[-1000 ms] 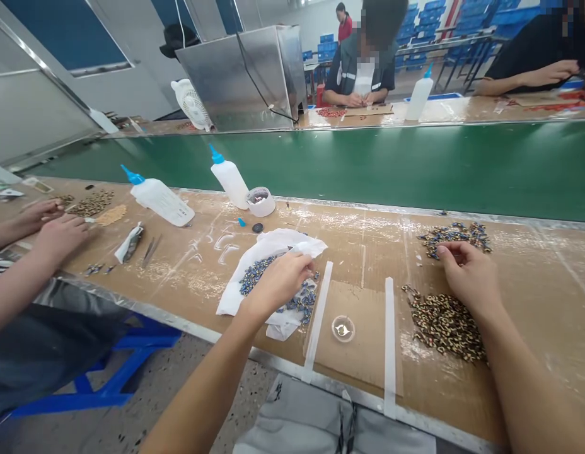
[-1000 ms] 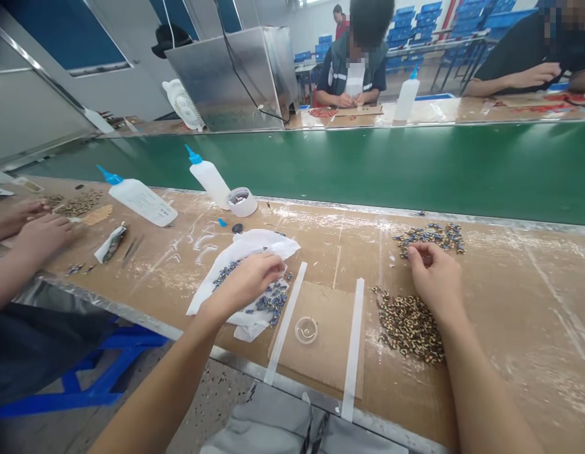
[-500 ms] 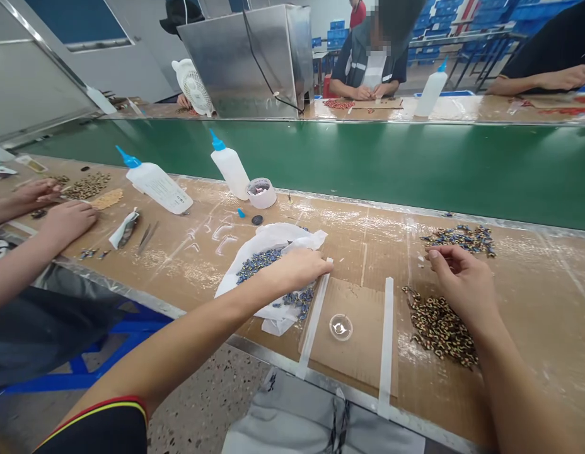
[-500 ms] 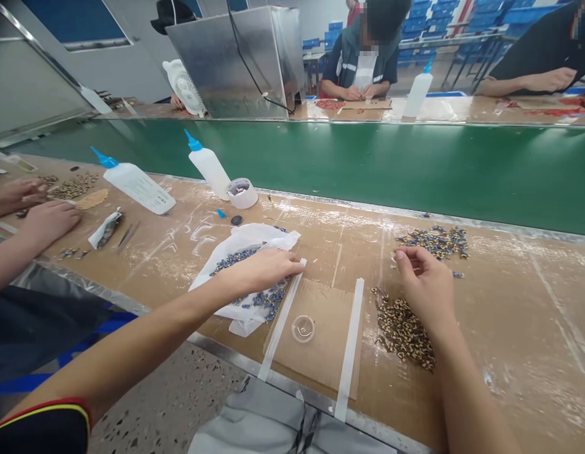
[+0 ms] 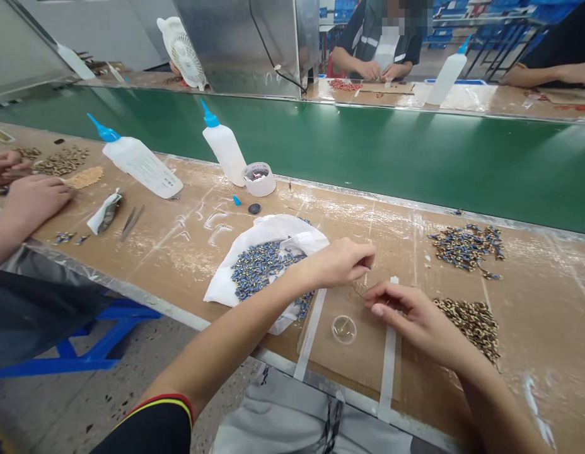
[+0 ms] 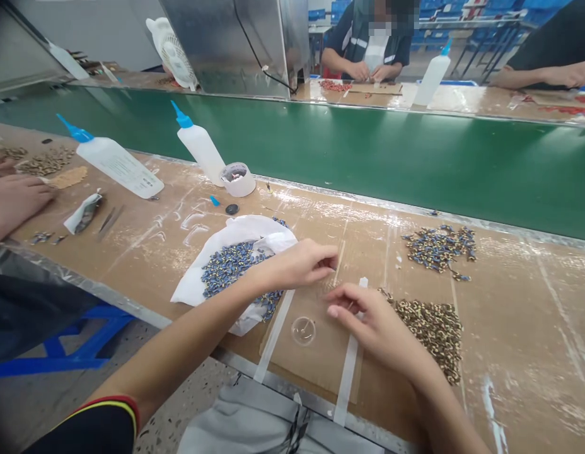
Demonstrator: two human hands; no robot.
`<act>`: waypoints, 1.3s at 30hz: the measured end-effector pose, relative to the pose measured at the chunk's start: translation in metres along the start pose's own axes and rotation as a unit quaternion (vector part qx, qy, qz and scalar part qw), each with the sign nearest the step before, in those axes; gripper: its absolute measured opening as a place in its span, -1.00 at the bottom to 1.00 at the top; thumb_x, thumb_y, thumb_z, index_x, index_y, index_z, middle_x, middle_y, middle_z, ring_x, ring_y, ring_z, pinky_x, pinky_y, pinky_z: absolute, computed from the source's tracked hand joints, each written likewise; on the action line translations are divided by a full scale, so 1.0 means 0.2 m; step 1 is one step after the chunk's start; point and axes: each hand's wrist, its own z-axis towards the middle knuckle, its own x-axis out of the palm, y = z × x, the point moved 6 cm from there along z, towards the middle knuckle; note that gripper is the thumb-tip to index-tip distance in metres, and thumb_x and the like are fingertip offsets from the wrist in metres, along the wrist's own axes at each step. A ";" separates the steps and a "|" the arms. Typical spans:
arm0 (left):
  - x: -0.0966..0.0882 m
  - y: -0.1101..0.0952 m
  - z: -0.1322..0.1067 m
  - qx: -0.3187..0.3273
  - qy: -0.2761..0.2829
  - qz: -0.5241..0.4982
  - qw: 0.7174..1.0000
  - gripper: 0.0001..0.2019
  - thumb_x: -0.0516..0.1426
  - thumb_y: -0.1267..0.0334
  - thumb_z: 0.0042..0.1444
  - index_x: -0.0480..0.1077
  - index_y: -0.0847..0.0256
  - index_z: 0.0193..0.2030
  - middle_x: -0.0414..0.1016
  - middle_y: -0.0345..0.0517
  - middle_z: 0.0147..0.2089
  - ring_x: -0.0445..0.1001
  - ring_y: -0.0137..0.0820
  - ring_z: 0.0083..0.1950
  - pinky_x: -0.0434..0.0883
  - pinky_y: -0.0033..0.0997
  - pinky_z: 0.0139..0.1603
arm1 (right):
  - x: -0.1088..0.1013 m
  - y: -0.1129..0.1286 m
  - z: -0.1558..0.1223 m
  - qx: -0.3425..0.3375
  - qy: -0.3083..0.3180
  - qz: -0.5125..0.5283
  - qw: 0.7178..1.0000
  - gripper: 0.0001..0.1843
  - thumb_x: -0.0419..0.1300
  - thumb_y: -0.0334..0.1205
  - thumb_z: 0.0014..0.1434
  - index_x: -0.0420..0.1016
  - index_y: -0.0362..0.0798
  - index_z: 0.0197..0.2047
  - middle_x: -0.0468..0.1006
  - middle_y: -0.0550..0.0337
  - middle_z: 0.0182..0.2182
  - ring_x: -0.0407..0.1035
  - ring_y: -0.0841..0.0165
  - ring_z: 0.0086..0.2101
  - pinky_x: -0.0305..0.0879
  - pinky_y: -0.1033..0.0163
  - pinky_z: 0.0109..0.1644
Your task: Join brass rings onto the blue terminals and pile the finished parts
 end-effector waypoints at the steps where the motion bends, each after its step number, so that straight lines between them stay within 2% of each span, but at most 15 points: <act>1: 0.03 0.01 0.01 0.001 -0.010 -0.024 1.000 -0.89 0.08 0.48 0.13 0.38 0.24 -0.24 0.50 -0.16 -0.32 0.41 -0.44 -0.32 0.25 -0.45 -0.29 | 0.04 0.00 0.01 0.004 0.019 -0.003 1.000 -0.78 0.17 -0.05 0.28 0.50 0.01 -0.12 0.57 0.16 -0.33 0.44 0.32 -0.32 0.35 0.23 -0.25; 3: 0.08 0.05 0.01 -0.013 -0.018 -0.077 0.997 -0.86 0.09 0.47 0.15 0.41 0.26 -0.18 0.55 -0.12 -0.26 0.46 -0.44 -0.28 0.30 -0.45 -0.25 | 0.11 -0.01 0.02 0.009 0.041 -0.006 0.999 -0.79 0.21 -0.07 0.25 0.50 0.01 -0.12 0.55 0.18 -0.38 0.41 0.34 -0.38 0.33 0.25 -0.32; 5: 0.12 0.09 -0.01 -0.031 -0.009 -0.135 0.990 -0.86 0.10 0.47 0.17 0.44 0.28 -0.18 0.57 -0.12 -0.30 0.50 -0.44 -0.29 0.34 -0.46 -0.25 | 0.14 -0.01 0.03 -0.006 0.051 -0.008 0.999 -0.81 0.21 -0.09 0.25 0.52 0.00 -0.15 0.53 0.18 -0.39 0.39 0.35 -0.40 0.32 0.26 -0.35; 7: 0.16 0.13 -0.03 -0.047 0.006 -0.205 0.978 -0.89 0.10 0.47 0.18 0.45 0.29 -0.22 0.56 -0.13 -0.36 0.52 -0.46 -0.33 0.38 -0.47 -0.27 | 0.15 0.00 0.05 -0.034 0.048 -0.014 0.998 -0.83 0.18 -0.11 0.28 0.55 0.01 -0.20 0.53 0.16 -0.37 0.39 0.34 -0.37 0.32 0.25 -0.32; 10: 0.18 0.15 -0.03 -0.063 0.015 -0.309 0.949 -0.93 0.12 0.43 0.19 0.44 0.30 -0.23 0.55 -0.11 -0.33 0.54 -0.46 -0.34 0.45 -0.43 -0.25 | 0.14 0.03 0.05 -0.067 0.030 -0.019 0.997 -0.81 0.15 -0.15 0.31 0.57 0.01 -0.25 0.53 0.14 -0.34 0.41 0.33 -0.32 0.33 0.23 -0.25; 15: 0.18 0.14 -0.02 -0.033 0.030 -0.358 0.933 -0.93 0.15 0.36 0.20 0.46 0.29 -0.23 0.55 -0.10 -0.27 0.49 -0.47 -0.26 0.42 -0.42 -0.18 | 0.15 0.04 0.03 -0.075 0.017 -0.040 0.996 -0.85 0.16 -0.17 0.30 0.56 0.02 -0.19 0.52 0.12 -0.31 0.41 0.33 -0.33 0.33 0.24 -0.28; 19: 0.21 0.15 -0.03 -0.053 0.068 -0.444 0.892 -0.90 0.12 0.30 0.25 0.41 0.28 -0.18 0.52 -0.11 -0.31 0.47 -0.50 -0.34 0.42 -0.45 -0.26 | 0.18 0.04 0.03 -0.064 0.023 -0.037 0.997 -0.85 0.17 -0.19 0.29 0.54 0.03 -0.12 0.51 0.13 -0.31 0.40 0.35 -0.36 0.33 0.24 -0.30; 22: 0.22 0.15 -0.03 -0.066 0.076 -0.472 0.876 -0.91 0.11 0.30 0.26 0.38 0.28 -0.19 0.52 -0.10 -0.31 0.48 -0.51 -0.35 0.43 -0.45 -0.25 | 0.21 0.07 0.03 -0.097 0.007 -0.032 0.995 -0.86 0.16 -0.22 0.30 0.57 0.05 -0.18 0.50 0.12 -0.30 0.41 0.33 -0.32 0.34 0.23 -0.27; 25: 0.22 0.16 -0.02 -0.067 0.078 -0.490 0.866 -0.92 0.10 0.32 0.26 0.35 0.29 -0.18 0.53 -0.08 -0.31 0.47 -0.52 -0.37 0.44 -0.42 -0.23 | 0.22 0.13 0.02 -0.144 -0.012 -0.060 0.988 -0.83 0.14 -0.27 0.30 0.58 0.06 -0.18 0.47 0.08 -0.20 0.40 0.32 -0.29 0.36 0.21 -0.25; 27: 0.21 0.17 -0.02 -0.065 0.069 -0.482 0.871 -0.92 0.10 0.33 0.25 0.36 0.31 -0.18 0.53 -0.07 -0.31 0.48 -0.50 -0.35 0.42 -0.42 -0.24 | 0.20 0.14 0.01 -0.158 -0.031 -0.098 0.982 -0.82 0.14 -0.31 0.29 0.58 0.05 -0.16 0.44 0.04 -0.13 0.39 0.31 -0.28 0.36 0.19 -0.24; 29: 0.20 0.17 -0.01 -0.051 0.059 -0.452 0.889 -0.92 0.11 0.35 0.23 0.37 0.31 -0.17 0.52 -0.08 -0.30 0.47 -0.49 -0.32 0.39 -0.45 -0.25 | 0.18 0.13 0.00 -0.157 -0.044 -0.128 0.978 -0.81 0.14 -0.33 0.28 0.58 0.03 -0.15 0.41 0.02 -0.12 0.37 0.30 -0.27 0.35 0.18 -0.24; 33: 0.18 0.15 -0.01 -0.002 0.047 -0.371 0.927 -0.91 0.10 0.38 0.20 0.41 0.29 -0.19 0.50 -0.11 -0.26 0.44 -0.47 -0.24 0.36 -0.46 -0.19 | 0.15 0.10 0.01 -0.150 -0.009 -0.122 0.981 -0.83 0.15 -0.32 0.28 0.58 0.05 -0.19 0.39 0.04 -0.12 0.37 0.27 -0.19 0.37 0.17 -0.19; 36: 0.19 0.14 -0.02 0.012 0.051 -0.360 0.931 -0.90 0.09 0.37 0.20 0.43 0.29 -0.21 0.50 -0.11 -0.25 0.43 -0.47 -0.24 0.35 -0.46 -0.18 | 0.16 0.09 0.02 -0.143 0.012 -0.081 0.986 -0.85 0.18 -0.30 0.27 0.60 0.06 -0.23 0.40 0.06 -0.12 0.37 0.26 -0.12 0.37 0.18 -0.14; 39: 0.20 0.14 -0.02 0.007 0.056 -0.365 0.929 -0.88 0.10 0.37 0.19 0.45 0.30 -0.19 0.52 -0.09 -0.25 0.44 -0.46 -0.25 0.35 -0.46 -0.22 | 0.13 0.09 0.02 -0.120 -0.013 -0.027 0.992 -0.88 0.21 -0.30 0.25 0.59 0.07 -0.25 0.44 0.11 -0.13 0.39 0.28 -0.10 0.34 0.16 -0.04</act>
